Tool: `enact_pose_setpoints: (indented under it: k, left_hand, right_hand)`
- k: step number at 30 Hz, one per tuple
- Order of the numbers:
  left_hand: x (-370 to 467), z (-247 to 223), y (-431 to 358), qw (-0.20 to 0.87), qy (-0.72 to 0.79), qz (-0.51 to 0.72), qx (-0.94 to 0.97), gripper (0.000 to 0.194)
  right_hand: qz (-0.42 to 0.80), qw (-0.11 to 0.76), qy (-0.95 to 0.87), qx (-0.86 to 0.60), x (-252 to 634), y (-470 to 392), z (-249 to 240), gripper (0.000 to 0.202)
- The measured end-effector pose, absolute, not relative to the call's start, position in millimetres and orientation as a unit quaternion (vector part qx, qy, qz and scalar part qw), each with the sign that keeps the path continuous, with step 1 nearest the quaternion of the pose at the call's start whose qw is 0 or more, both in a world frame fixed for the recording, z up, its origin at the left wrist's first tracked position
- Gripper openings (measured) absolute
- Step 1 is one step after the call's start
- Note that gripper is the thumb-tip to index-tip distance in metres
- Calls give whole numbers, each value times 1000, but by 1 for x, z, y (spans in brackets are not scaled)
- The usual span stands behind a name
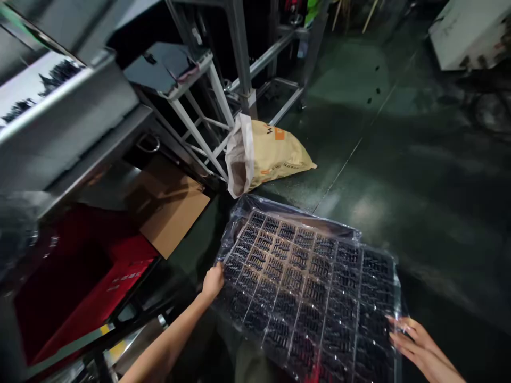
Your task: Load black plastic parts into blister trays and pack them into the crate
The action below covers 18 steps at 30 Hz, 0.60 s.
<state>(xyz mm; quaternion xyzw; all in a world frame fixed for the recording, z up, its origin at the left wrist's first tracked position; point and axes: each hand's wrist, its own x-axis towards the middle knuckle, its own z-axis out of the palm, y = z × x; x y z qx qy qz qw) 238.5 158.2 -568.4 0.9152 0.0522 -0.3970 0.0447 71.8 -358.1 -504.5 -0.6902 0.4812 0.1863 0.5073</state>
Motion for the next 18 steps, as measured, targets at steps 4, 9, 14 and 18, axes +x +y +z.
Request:
enact_pose_setpoints:
  k: [4,9,14,18]
  left_hand:
    - [259,-618,150,30,59,-401,913,35]
    - [279,-655,145,10,66,-405,912,35]
    - [291,-674,143,-6,64,-403,913,35]
    - [298,-687,141,-17,55,-400,914,35]
  right_hand:
    - [166,526,506,-663,107,-349,-535,50]
    - [164,522,487,-681,136,-347,-576,48]
    - [155,526,470,-692,152,-346,-615,53]
    - [138,504,478,-706,156,-343,-645,57]
